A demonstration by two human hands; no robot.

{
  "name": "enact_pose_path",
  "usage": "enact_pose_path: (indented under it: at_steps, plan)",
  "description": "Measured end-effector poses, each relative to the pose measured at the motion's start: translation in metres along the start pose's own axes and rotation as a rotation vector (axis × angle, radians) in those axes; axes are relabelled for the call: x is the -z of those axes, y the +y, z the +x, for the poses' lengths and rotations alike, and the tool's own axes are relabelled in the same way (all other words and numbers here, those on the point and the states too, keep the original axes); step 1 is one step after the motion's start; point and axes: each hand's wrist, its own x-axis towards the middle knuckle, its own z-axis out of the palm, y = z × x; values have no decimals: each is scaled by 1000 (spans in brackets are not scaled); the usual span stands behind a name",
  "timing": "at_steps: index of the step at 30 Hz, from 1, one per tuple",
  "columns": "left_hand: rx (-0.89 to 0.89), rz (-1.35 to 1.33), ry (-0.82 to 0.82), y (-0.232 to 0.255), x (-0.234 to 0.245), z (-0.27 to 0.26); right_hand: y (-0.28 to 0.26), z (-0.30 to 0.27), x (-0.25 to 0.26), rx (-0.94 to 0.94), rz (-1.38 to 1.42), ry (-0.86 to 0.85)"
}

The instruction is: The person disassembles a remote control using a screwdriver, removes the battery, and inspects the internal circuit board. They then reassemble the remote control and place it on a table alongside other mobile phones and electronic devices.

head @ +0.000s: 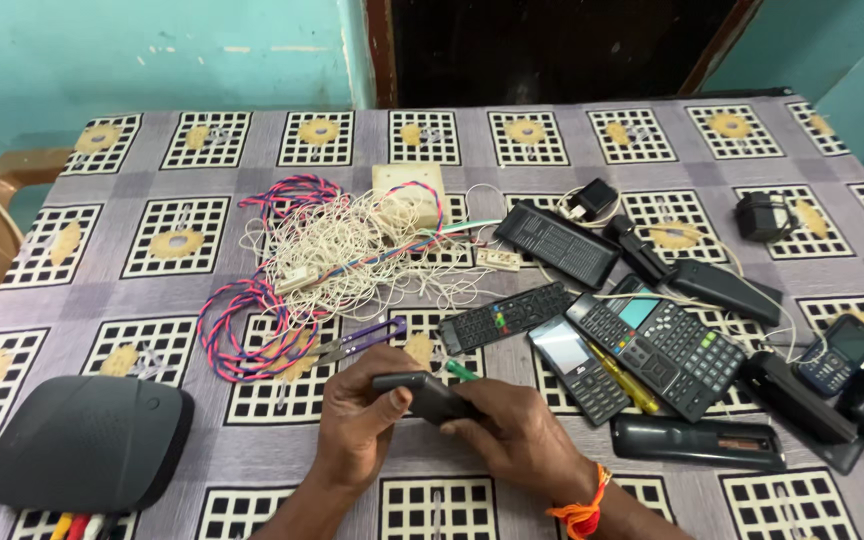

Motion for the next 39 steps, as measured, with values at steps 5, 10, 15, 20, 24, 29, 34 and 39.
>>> enact_pose_path:
  at_steps: [5,10,15,20,24,29,34,39]
  plan:
    - [-8,201,-51,1,9,9,1,0,3,26,15,12]
    - [32,435,12,11,14,21,11,5,6,-104,120,7]
    - [153,329,135,12,9,29,25,14,11,-197,535,-17]
    - [232,366,-9,4,10,31,31,16,34,-464,579,227]
    - [170,552,-102,-9,15,24,48,18,47,-383,902,449]
    - [259,302,-173,-13,13,24,53,15,43,-271,748,371]
    - [277,79,-200,-1,-1,16,30,14,22,-362,909,-25]
    - [317,-244,-10,4,-2,25,13,14,23,-387,705,-134]
